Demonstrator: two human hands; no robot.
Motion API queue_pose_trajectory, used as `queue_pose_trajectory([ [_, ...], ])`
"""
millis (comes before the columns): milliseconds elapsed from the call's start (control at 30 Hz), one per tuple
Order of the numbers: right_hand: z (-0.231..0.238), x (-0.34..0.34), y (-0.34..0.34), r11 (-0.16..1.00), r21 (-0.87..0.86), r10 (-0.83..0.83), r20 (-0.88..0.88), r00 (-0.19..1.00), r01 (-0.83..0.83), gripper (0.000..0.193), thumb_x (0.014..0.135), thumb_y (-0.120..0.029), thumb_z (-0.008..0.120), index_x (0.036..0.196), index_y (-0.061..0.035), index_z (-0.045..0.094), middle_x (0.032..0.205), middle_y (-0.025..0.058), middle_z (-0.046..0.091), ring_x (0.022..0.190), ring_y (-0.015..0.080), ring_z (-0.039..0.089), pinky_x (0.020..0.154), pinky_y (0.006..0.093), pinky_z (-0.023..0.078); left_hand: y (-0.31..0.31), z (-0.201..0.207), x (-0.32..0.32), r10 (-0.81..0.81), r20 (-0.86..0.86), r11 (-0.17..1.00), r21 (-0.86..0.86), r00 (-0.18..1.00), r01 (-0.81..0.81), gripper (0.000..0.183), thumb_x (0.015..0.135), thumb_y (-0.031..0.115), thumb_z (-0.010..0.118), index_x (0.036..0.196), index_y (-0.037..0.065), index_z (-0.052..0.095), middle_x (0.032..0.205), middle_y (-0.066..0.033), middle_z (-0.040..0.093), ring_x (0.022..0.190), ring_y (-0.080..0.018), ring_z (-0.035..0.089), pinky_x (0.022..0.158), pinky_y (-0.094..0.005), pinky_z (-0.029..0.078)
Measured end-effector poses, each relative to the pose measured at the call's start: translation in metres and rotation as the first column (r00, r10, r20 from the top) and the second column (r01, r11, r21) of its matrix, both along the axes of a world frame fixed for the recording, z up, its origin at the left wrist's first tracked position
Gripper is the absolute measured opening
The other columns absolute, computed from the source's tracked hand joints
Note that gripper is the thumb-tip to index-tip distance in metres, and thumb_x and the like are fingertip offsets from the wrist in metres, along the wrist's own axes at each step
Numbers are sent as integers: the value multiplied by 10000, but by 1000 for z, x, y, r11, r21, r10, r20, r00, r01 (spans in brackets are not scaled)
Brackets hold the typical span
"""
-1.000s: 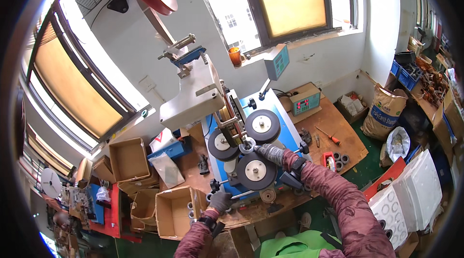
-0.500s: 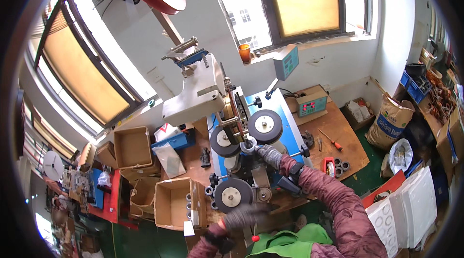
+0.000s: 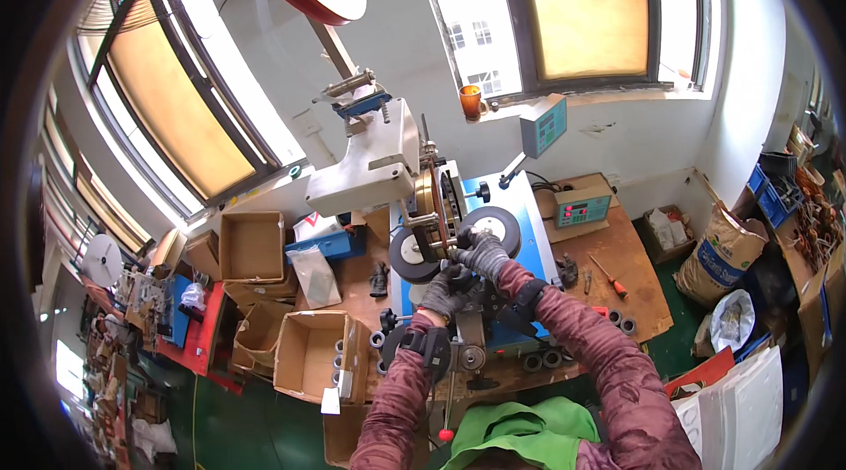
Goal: Operating a coil winding machine to wrap wire around metal cylinders, then taping the end and placing the finished parts in a tray.
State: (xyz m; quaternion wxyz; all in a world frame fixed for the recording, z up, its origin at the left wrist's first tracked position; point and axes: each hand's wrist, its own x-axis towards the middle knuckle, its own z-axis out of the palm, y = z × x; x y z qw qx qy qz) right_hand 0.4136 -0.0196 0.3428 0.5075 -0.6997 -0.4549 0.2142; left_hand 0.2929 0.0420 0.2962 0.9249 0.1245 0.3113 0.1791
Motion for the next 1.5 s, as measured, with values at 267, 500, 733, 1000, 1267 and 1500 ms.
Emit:
queue_pose_trajectory([
  [267,23,-2,7,953,56,301,-39,953,-299,193,702,-37,653,857,-36,536,726,25,578,674,88,513,620,272,447,-3,-13,0,68,54,996,53,996,-71,236,782,180,596,973,47,558,928,-168,591,894,-347,559,788,-498,488],
  [500,3,6,-40,929,-125,309,-261,914,-349,276,830,-272,585,948,-23,572,850,52,617,793,122,564,715,296,462,-75,4,-19,252,10,942,227,968,-247,358,780,91,484,1133,32,465,1070,-161,514,935,-355,550,780,-494,507],
  [733,-17,-16,-12,952,-87,222,-464,857,-294,292,853,-274,563,962,-6,608,826,47,624,750,102,528,681,273,457,-90,-6,-21,316,3,896,328,949,-299,359,777,158,565,1115,62,494,1025,-113,541,900,-251,567,680,-374,530],
  [1000,-178,-50,-164,748,-575,326,-117,938,-332,279,816,-323,506,841,-70,619,796,187,611,775,370,566,701,400,461,-253,-192,-82,-44,-350,986,133,936,96,326,782,165,594,1085,71,518,996,-78,551,868,-239,588,702,-420,540],
  [1267,-320,-142,-306,665,-746,-726,-629,278,49,189,884,-244,478,802,-92,555,618,40,563,454,152,515,382,292,455,-165,-325,-282,80,-707,561,614,702,555,184,749,189,559,826,33,620,671,-116,602,575,-213,545,561,-336,446],
  [1500,-242,-206,-396,560,-761,-796,-604,-41,326,127,866,-191,508,790,-90,510,613,4,515,461,90,465,395,219,402,3,-311,-255,255,-760,251,650,598,718,216,761,240,551,845,50,612,749,-134,610,686,-275,593,636,-403,469],
])
